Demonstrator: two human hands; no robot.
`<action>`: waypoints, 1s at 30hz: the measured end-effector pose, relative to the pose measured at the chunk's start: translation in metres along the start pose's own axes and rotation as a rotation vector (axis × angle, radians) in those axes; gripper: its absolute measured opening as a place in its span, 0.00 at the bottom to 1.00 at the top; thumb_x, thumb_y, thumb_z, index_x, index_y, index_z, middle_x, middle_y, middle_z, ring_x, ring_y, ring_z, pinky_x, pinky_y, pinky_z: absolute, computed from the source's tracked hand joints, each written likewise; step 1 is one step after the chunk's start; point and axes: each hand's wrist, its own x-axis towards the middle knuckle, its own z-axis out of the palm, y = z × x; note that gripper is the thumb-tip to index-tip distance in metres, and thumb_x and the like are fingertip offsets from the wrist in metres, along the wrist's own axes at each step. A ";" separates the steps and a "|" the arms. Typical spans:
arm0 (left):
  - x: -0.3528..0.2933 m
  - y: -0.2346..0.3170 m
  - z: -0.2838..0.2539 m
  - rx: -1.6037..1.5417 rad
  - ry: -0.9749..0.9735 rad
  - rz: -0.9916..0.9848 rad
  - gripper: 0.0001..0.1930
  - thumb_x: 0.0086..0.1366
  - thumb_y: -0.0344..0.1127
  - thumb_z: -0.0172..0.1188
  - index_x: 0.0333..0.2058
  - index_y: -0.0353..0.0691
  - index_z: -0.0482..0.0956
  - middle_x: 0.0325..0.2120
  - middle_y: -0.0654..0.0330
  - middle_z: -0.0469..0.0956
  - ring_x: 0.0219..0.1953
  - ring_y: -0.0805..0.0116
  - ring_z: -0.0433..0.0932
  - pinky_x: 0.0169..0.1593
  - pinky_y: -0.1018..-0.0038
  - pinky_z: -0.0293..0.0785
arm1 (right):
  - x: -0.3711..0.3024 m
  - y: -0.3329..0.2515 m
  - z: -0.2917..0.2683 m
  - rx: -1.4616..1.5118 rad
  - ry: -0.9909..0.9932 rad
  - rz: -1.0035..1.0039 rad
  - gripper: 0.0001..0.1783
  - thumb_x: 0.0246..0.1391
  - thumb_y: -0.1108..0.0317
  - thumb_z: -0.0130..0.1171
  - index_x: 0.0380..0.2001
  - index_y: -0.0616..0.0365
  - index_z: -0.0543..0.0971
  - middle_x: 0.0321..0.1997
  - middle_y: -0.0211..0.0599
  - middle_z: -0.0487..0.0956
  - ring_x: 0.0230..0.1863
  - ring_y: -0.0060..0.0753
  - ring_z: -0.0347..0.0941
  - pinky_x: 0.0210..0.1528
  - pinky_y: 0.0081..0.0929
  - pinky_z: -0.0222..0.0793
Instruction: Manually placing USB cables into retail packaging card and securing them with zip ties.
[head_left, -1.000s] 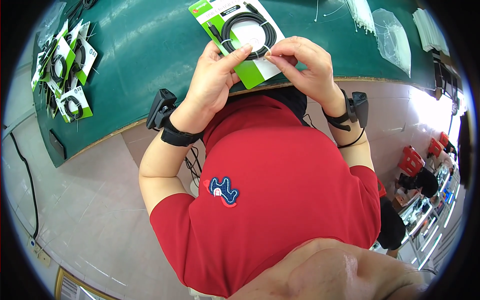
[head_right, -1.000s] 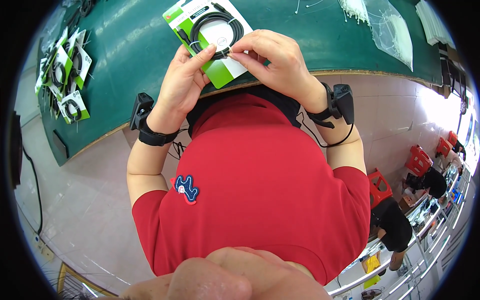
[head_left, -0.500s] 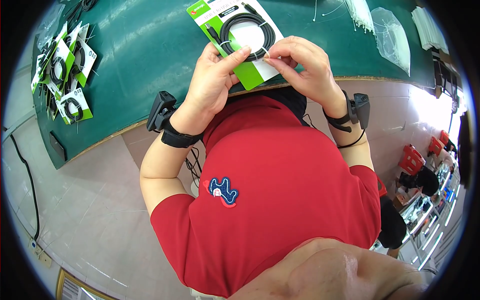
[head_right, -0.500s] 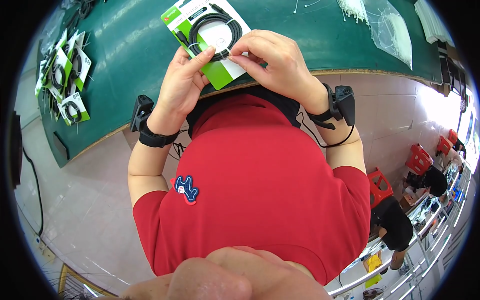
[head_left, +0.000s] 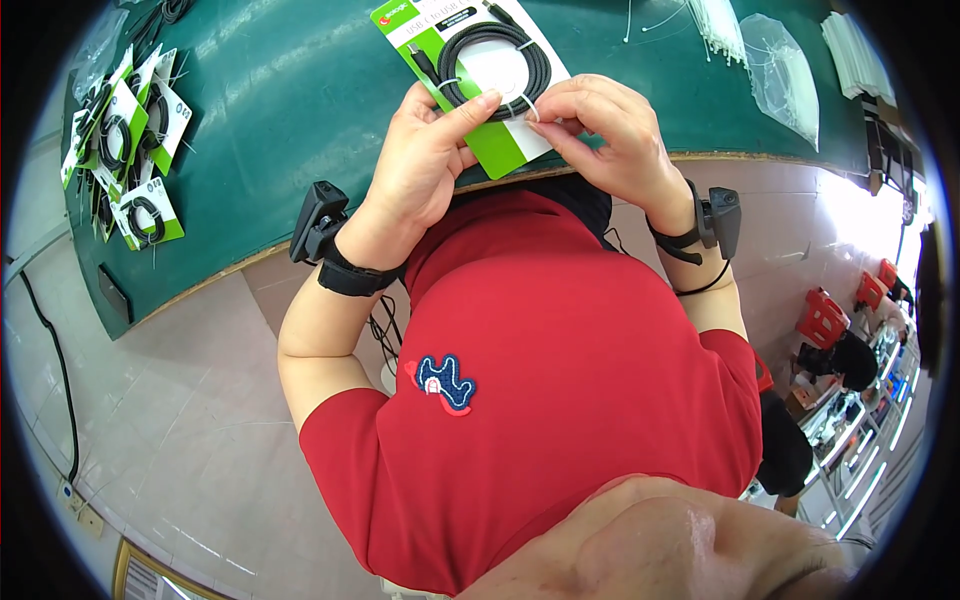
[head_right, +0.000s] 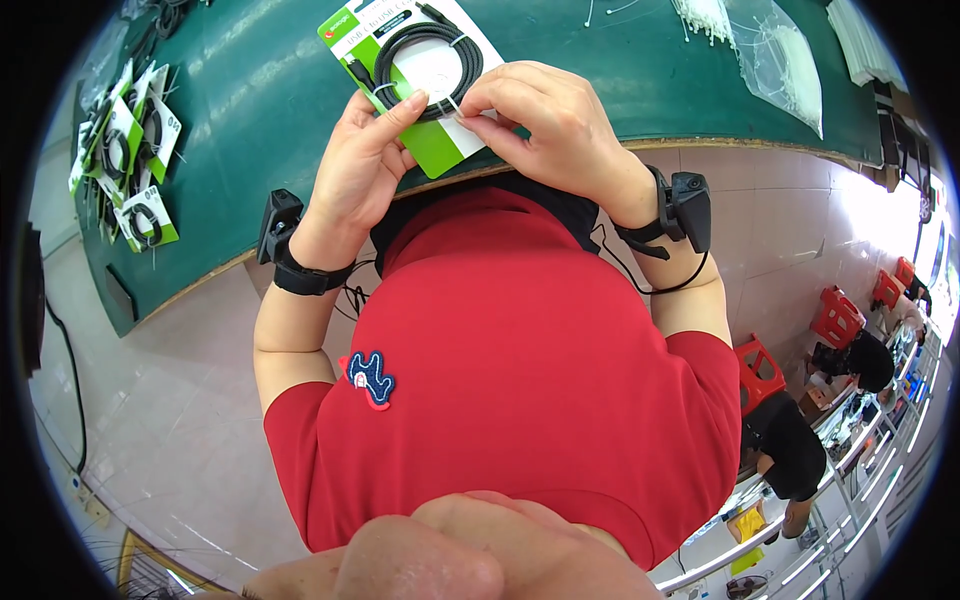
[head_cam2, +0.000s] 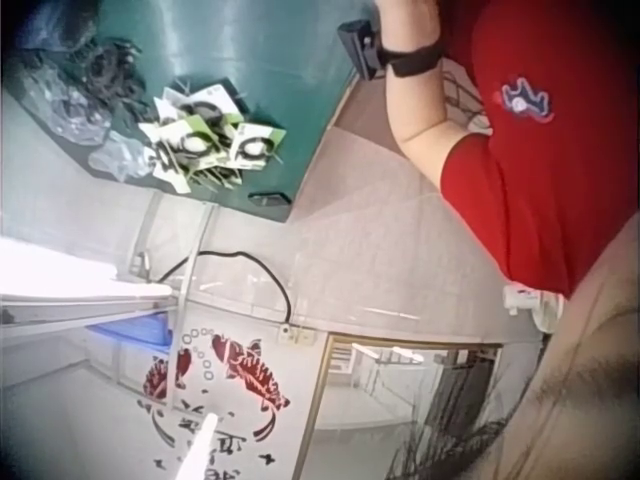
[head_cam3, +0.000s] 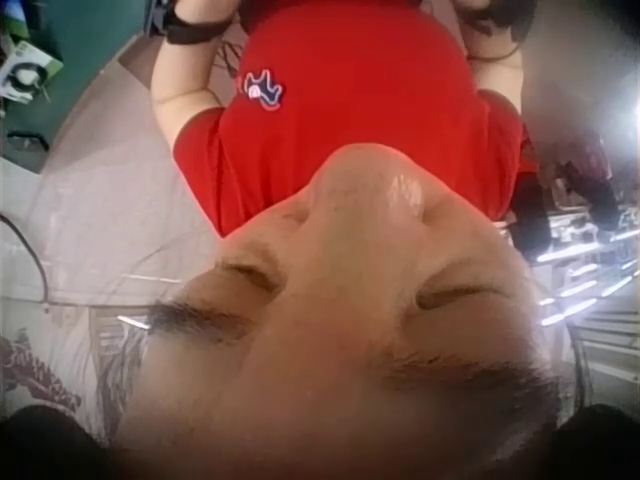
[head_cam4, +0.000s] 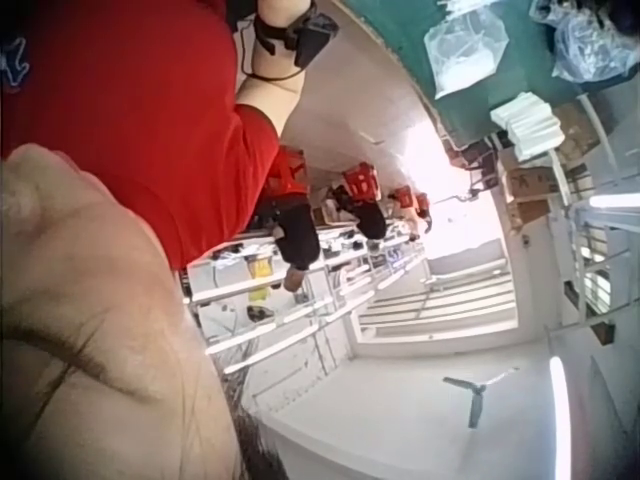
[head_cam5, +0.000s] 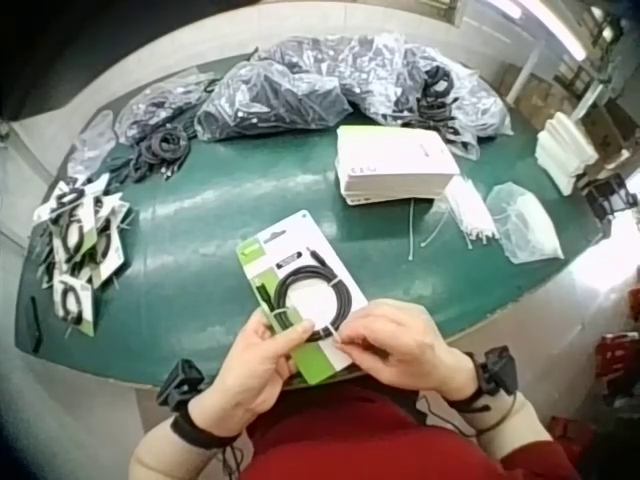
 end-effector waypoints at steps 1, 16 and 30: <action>0.000 0.000 0.000 -0.001 -0.001 -0.002 0.19 0.65 0.29 0.64 0.50 0.35 0.67 0.45 0.54 0.78 0.46 0.65 0.81 0.47 0.66 0.83 | 0.000 0.000 0.000 -0.021 0.005 -0.004 0.10 0.45 0.82 0.66 0.32 0.60 0.79 0.32 0.34 0.81 0.30 0.28 0.76 0.26 0.20 0.71; -0.006 0.011 -0.003 -0.050 -0.053 -0.007 0.17 0.67 0.30 0.60 0.52 0.39 0.68 0.47 0.57 0.78 0.50 0.65 0.79 0.51 0.64 0.80 | 0.004 0.005 -0.015 0.028 0.148 -0.061 0.14 0.48 0.79 0.65 0.41 0.62 0.79 0.40 0.38 0.81 0.39 0.30 0.78 0.45 0.25 0.73; -0.005 0.008 0.002 -0.313 -0.168 -0.044 0.21 0.72 0.33 0.54 0.61 0.44 0.62 0.59 0.60 0.69 0.62 0.61 0.69 0.64 0.56 0.68 | -0.010 0.005 0.015 0.898 0.156 0.468 0.15 0.56 0.75 0.63 0.47 0.67 0.78 0.45 0.35 0.80 0.47 0.22 0.76 0.51 0.24 0.73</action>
